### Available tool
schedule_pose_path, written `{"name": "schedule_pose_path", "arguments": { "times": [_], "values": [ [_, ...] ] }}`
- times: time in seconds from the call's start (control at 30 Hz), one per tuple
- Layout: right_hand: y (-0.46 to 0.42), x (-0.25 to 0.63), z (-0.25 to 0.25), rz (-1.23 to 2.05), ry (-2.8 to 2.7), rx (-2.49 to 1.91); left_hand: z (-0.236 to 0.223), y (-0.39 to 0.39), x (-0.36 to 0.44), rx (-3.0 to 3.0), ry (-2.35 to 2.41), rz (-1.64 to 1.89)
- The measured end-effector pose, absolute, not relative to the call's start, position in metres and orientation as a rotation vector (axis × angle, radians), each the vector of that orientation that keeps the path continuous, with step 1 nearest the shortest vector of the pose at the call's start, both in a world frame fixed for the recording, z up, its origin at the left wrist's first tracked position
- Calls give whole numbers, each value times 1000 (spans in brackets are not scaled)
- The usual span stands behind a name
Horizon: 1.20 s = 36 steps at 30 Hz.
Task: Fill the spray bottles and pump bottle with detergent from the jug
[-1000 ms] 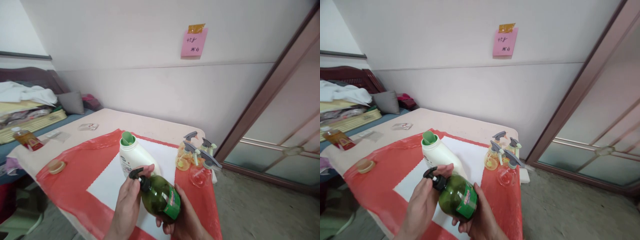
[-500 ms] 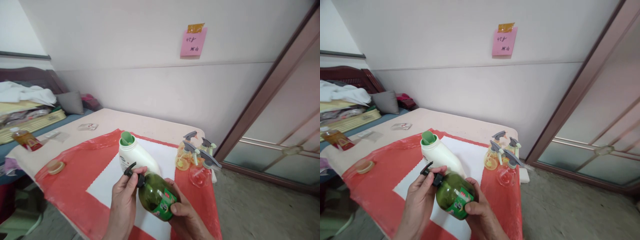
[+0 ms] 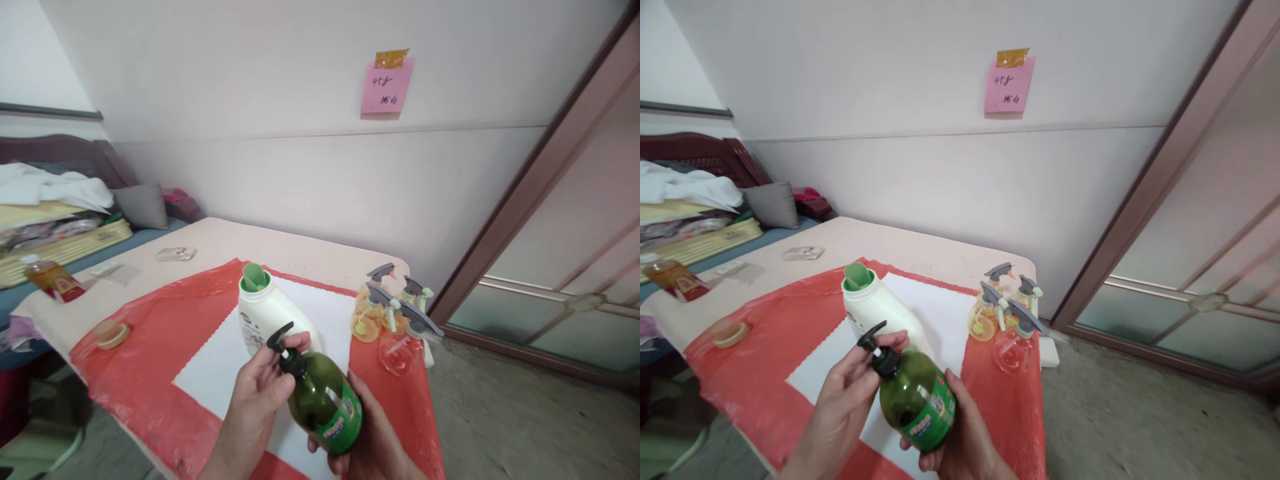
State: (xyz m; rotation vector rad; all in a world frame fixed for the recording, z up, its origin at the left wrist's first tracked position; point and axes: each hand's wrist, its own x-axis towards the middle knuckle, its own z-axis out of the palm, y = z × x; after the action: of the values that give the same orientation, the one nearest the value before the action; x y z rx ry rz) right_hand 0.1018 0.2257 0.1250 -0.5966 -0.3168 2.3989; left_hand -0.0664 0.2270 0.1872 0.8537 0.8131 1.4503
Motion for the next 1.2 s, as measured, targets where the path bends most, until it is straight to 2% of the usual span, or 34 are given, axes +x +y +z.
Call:
{"name": "schedule_pose_path", "arguments": {
  "times": [0.13,0.4,0.67,0.83,1.0,1.2],
  "values": [
    [226,107,132,2284,-338,-742,187,227,-68,935,853,1427],
    [220,107,150,1911,-580,-675,180,239,-71,743,1078,1746],
    [226,125,141,1836,-378,-703,200,247,-91,393,1045,2177],
    [232,132,149,1714,-383,-721,189,255,-90,486,1249,2181],
    [246,128,183,1562,-648,-740,176,264,-88,541,1462,2111],
    [280,108,252,1280,-1125,-921,172,272,-102,507,1497,2093]
  ]
}}
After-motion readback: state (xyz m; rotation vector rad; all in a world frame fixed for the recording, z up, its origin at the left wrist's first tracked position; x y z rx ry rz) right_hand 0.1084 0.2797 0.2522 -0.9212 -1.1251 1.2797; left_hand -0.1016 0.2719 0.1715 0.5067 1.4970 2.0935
